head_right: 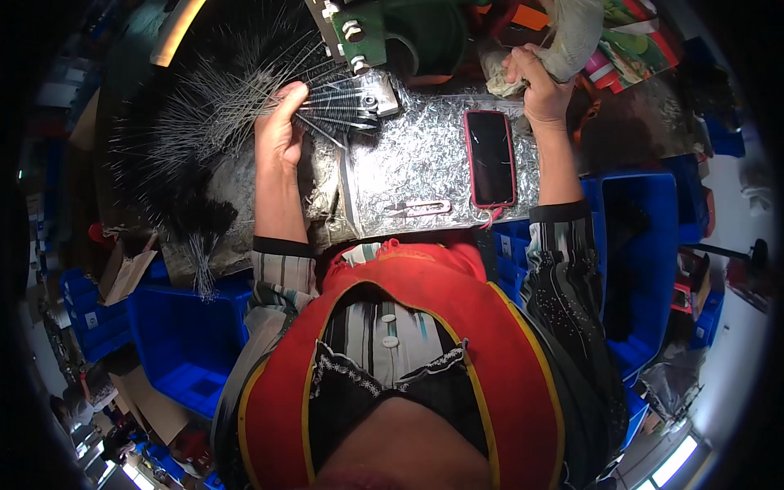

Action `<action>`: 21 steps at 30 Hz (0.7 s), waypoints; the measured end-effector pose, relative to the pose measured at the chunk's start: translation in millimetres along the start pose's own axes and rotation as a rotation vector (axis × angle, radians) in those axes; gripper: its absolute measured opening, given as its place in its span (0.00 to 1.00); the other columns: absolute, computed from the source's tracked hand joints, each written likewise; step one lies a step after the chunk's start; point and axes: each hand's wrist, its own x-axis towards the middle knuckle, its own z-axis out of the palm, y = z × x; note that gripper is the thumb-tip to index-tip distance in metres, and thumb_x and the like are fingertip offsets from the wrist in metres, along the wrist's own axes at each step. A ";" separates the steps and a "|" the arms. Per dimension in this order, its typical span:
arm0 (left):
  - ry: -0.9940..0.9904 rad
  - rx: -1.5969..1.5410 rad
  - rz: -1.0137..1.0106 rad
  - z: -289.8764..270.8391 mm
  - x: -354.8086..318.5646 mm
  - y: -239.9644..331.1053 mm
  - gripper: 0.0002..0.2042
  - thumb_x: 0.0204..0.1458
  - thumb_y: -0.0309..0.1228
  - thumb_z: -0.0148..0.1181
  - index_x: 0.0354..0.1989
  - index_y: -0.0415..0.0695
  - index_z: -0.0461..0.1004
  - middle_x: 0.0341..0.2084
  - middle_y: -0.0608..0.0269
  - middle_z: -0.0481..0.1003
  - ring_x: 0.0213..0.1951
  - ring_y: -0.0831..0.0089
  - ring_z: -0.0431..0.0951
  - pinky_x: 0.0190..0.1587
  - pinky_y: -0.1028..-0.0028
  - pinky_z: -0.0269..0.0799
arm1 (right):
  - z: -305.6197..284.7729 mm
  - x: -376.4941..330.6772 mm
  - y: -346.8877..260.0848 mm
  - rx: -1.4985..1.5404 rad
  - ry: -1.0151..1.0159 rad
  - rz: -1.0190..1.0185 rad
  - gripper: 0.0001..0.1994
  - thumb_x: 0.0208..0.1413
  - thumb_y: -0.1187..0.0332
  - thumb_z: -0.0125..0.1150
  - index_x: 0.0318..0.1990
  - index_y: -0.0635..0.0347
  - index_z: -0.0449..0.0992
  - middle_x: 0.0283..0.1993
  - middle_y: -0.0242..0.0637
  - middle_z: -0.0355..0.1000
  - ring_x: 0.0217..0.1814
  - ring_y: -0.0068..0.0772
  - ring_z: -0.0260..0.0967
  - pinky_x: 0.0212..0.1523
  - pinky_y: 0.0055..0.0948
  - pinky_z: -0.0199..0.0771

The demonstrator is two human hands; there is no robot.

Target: Sorting long bristles and processing them through an industrial machine on a workbench.

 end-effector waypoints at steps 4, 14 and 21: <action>-0.149 0.058 -0.003 2.2 -4.0 -0.5 0.13 0.35 0.16 0.61 0.33 0.34 0.71 0.29 0.57 0.72 0.32 0.70 0.72 0.37 0.74 0.69 | -0.1 -2.9 5.9 -0.053 0.033 -0.006 0.08 0.45 0.77 0.49 0.17 0.64 0.65 0.13 0.34 0.62 0.17 0.27 0.61 0.30 0.29 0.66; 0.042 -0.069 0.153 10.5 -6.9 -7.1 0.10 0.35 0.15 0.59 0.30 0.33 0.71 0.26 0.56 0.72 0.28 0.70 0.73 0.33 0.75 0.70 | -8.4 18.5 -32.5 0.047 0.014 0.311 0.12 0.43 0.73 0.54 0.12 0.63 0.65 0.12 0.35 0.61 0.17 0.28 0.62 0.27 0.26 0.65; 0.148 -0.068 0.164 15.4 -3.1 -12.8 0.10 0.34 0.16 0.61 0.29 0.35 0.72 0.26 0.60 0.73 0.28 0.73 0.73 0.30 0.79 0.70 | -2.6 28.0 -53.5 -0.128 0.056 0.433 0.17 0.45 0.69 0.52 0.09 0.57 0.57 0.11 0.34 0.56 0.19 0.29 0.59 0.29 0.27 0.61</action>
